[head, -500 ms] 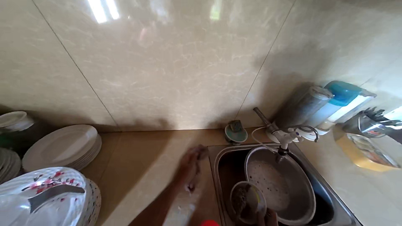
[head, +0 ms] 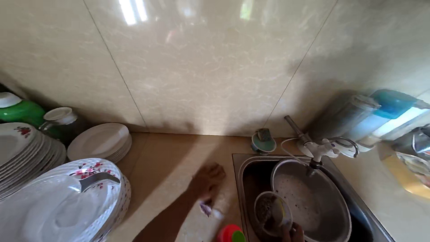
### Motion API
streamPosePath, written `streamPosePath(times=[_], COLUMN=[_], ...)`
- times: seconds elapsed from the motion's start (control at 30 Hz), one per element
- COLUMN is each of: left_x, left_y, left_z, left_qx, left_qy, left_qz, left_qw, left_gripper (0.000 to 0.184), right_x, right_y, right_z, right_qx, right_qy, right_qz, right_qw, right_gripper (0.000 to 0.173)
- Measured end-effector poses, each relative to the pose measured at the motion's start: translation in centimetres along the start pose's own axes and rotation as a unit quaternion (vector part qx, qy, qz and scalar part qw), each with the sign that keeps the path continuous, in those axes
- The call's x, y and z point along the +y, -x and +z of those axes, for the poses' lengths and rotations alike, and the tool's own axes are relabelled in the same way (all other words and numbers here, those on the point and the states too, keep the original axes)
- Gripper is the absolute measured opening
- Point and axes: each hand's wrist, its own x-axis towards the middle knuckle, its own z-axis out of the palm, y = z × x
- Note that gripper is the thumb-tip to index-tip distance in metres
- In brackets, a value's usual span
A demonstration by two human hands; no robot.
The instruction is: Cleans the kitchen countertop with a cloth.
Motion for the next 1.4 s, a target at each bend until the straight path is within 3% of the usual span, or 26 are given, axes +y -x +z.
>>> streamPosePath(times=[0.07,0.17,0.33,0.47,0.57,0.67,0.77,0.9,0.97,1.03,1.1,1.2,1.3,1.33,1.4], left_x=[3.0,5.5,6.8,6.7,6.8,6.9,6.6,6.7,6.9,7.3,7.6,7.4,8.3,8.9,9.2], left_y=[1.1,2.5,3.1,2.7,2.4,2.2,2.2,2.2,2.0,1.9,1.9,3.3,7.6,9.6,13.7], left_z=[1.8,3.7,3.9,4.4,4.2,4.0,4.3,4.3,3.9,3.8,3.4,2.4,-0.5,-1.6,-3.0], left_qx=[-0.002,0.035,0.082,0.182,0.175,0.165,0.174,0.135,0.109,0.12,0.148,0.268,0.376,0.393,0.375], left_qy=[0.003,0.014,0.048,0.033,0.034,0.04,0.042,0.042,0.037,0.046,0.102,0.266,0.38,0.386,0.347], left_qz=[0.035,0.019,-0.096,-0.156,-0.188,-0.203,-0.2,-0.215,-0.227,-0.236,-0.258,-0.243,-0.237,-0.251,-0.304], left_qw=[0.999,0.999,0.991,0.97,0.966,0.964,0.963,0.966,0.967,0.963,0.949,0.893,0.811,0.796,0.804], left_gripper=[0.048,0.045,0.047,0.042,0.043,0.044,0.044,0.046,0.046,0.043,0.042,0.036,0.037,0.037,0.038], right_x=[0.1,-0.3,-9.2,-15.0,-17.5,-18.5,-16.7,-8.8,-4.6,-2.6,-2.2,-0.3,-0.3,0.1,2.1], right_y=[-0.1,-1.4,-5.5,-9.7,-11.8,-12.7,-11.4,-5.2,-1.2,2.5,5.4,6.8,7.8,7.9,6.7], right_z=[-0.1,0.5,4.1,9.0,12.1,13.6,12.8,7.9,6.2,5.3,5.5,7.1,4.1,2.7,0.4], right_qx=[-0.011,-0.043,-0.176,-0.238,-0.275,-0.307,-0.335,-0.325,-0.349,-0.374,-0.358,-0.323,-0.289,-0.257,-0.185], right_qy=[-0.021,-0.091,-0.167,-0.21,-0.238,-0.252,-0.199,-0.225,-0.306,-0.313,-0.268,-0.233,-0.294,-0.313,-0.312], right_qz=[-0.002,-0.019,0.024,0.068,0.108,0.087,-0.01,-0.202,-0.295,-0.374,-0.416,-0.398,-0.282,-0.267,-0.261], right_qw=[1.0,0.995,0.97,0.946,0.925,0.914,0.921,0.896,0.835,0.789,0.792,0.826,0.866,0.875,0.894], right_gripper=[0.043,0.042,0.035,0.037,0.039,0.043,0.048,0.043,0.065,0.088,0.097,0.076,0.067,0.065,0.065])
